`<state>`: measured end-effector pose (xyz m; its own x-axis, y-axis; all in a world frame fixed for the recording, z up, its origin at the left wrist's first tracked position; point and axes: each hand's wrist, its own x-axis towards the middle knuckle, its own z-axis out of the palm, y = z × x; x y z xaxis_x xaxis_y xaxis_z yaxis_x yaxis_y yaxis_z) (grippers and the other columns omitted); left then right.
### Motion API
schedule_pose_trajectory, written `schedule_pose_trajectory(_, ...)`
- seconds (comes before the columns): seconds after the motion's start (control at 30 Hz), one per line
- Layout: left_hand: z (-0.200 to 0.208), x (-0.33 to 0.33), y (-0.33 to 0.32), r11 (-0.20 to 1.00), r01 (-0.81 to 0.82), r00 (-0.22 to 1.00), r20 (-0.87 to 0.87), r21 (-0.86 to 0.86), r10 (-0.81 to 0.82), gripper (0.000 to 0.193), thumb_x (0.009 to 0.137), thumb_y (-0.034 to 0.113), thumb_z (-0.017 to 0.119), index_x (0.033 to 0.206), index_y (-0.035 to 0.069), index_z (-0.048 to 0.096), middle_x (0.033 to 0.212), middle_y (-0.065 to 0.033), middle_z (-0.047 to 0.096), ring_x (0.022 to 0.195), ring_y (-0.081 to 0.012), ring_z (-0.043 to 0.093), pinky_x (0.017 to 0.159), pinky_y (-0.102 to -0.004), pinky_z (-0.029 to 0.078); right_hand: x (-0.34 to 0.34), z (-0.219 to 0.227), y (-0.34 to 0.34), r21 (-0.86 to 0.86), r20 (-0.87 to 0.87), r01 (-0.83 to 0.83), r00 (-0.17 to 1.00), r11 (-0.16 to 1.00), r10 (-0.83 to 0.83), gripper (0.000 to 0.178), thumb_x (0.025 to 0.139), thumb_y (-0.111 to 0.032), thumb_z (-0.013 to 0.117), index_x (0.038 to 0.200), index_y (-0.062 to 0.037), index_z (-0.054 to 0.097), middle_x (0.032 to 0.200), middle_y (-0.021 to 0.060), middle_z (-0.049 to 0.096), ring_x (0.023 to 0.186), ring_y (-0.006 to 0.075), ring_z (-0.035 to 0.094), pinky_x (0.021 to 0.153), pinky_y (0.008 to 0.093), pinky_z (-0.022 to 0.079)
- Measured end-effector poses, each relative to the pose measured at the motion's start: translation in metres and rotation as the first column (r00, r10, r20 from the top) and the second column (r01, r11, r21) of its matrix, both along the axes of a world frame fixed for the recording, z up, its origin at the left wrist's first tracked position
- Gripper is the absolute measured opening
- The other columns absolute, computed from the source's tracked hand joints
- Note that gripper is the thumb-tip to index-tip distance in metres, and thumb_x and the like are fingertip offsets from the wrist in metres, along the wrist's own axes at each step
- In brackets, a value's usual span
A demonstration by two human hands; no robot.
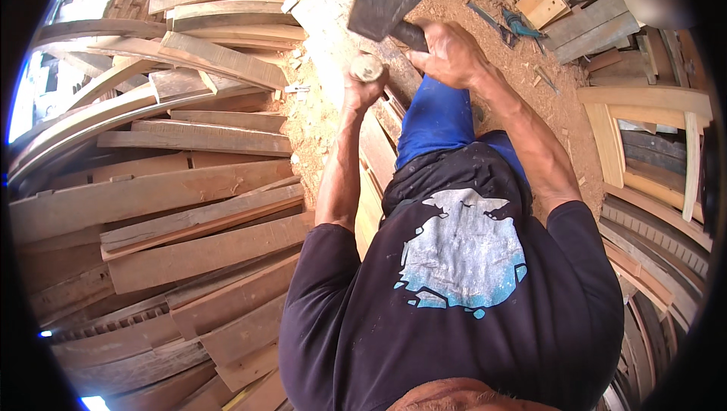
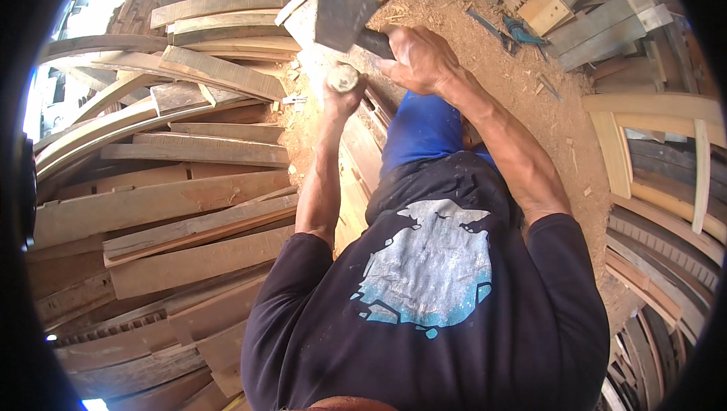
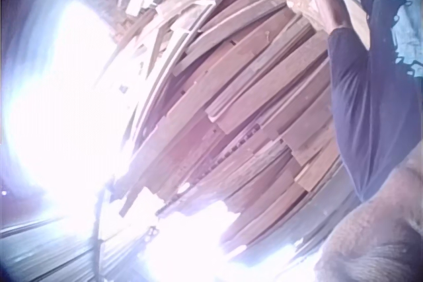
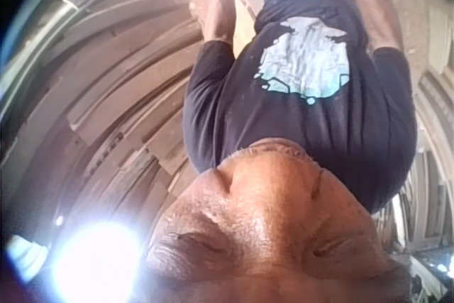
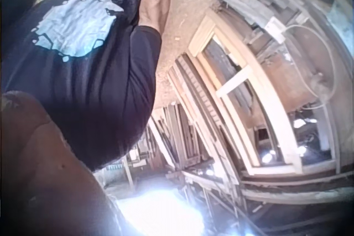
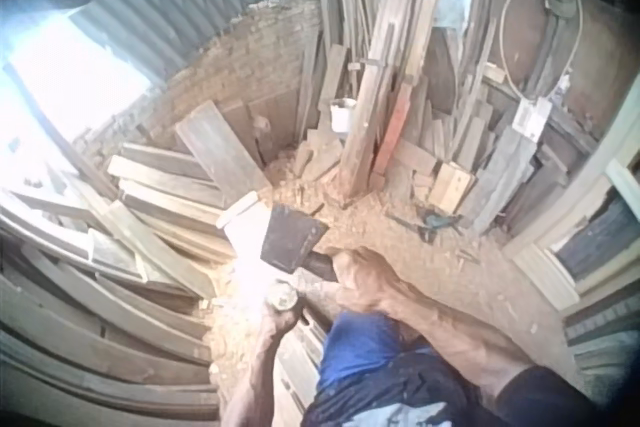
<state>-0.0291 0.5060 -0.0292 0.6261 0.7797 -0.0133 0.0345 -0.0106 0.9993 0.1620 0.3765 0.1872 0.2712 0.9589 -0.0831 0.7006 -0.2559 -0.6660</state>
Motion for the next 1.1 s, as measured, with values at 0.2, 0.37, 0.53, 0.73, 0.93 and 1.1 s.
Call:
schedule_pose_trajectory(0.2,0.018,0.010,0.010,0.980,-0.077,0.986,0.132,-0.184,0.102,0.030,0.083,0.003,0.078,0.108,0.007,0.064,0.089,0.0002,0.071,0.079,-0.0118,0.067,0.072,-0.0284,0.054,-0.015,0.053,0.024,0.522,-0.239,0.179,0.969,0.834,-0.059,0.032,0.087,-0.022,0.074,0.113,-0.0047,0.065,0.078,0.0144,0.070,0.069,0.0287,0.071,0.063,0.0404,0.056)
schedule_pose_trajectory(0.37,0.029,0.014,0.004,0.928,-0.005,0.983,0.169,-0.372,0.073,0.035,0.084,0.006,0.077,0.116,0.006,0.064,0.103,-0.0040,0.071,0.093,-0.0155,0.067,0.081,-0.0314,0.056,-0.023,-0.027,0.017,0.226,0.230,-0.041,0.973,0.973,-0.012,0.020,0.091,-0.022,0.073,0.099,-0.0038,0.069,0.070,0.0090,0.070,0.056,0.0188,0.065,0.055,0.0376,0.053)
schedule_pose_trajectory(0.53,-0.015,0.001,0.000,0.995,-0.010,0.997,-0.074,0.100,0.017,0.037,0.084,0.010,0.077,0.118,0.006,0.064,0.106,-0.0056,0.071,0.099,-0.0166,0.067,0.089,-0.0335,0.055,-0.019,-0.033,0.004,-0.082,0.056,-0.103,0.993,0.991,0.108,0.035,0.082,-0.019,0.073,0.111,-0.0007,0.068,0.080,0.0213,0.071,0.075,0.0352,0.072,0.071,0.0452,0.058)
schedule_pose_trajectory(0.73,0.051,0.031,0.009,0.994,0.050,0.996,0.075,-0.092,-0.043,0.033,0.086,0.005,0.075,0.117,0.005,0.065,0.104,-0.0045,0.073,0.096,-0.0183,0.069,0.093,-0.0357,0.055,-0.025,-0.005,-0.012,0.166,-0.370,0.004,0.927,0.986,0.058,0.040,0.082,-0.020,0.073,0.115,0.0004,0.067,0.079,0.0175,0.070,0.075,0.0312,0.070,0.073,0.0422,0.056)
schedule_pose_trajectory(0.93,0.066,0.036,0.018,0.994,-0.110,0.994,0.017,0.003,0.110,0.021,0.081,0.003,0.077,0.099,0.005,0.069,0.089,-0.0009,0.072,0.077,-0.0114,0.067,0.069,-0.0287,0.055,-0.013,0.045,-0.029,0.372,-0.354,0.134,0.935,0.918,0.007,0.019,0.088,-0.016,0.075,0.098,-0.0030,0.067,0.075,-0.0007,0.061,0.068,0.0106,0.056,0.064,0.0293,0.049)
schedule_pose_trajectory(1.1,0.081,0.045,0.015,0.996,-0.077,0.995,-0.061,0.051,0.080,0.014,0.083,0.006,0.074,0.095,0.007,0.066,0.081,0.0006,0.069,0.074,-0.0096,0.065,0.067,-0.0272,0.053,0.003,0.078,-0.042,0.398,-0.363,0.260,0.925,0.880,-0.109,0.019,0.088,-0.017,0.076,0.094,-0.0013,0.067,0.073,0.0022,0.062,0.067,0.0121,0.058,0.065,0.0306,0.051)
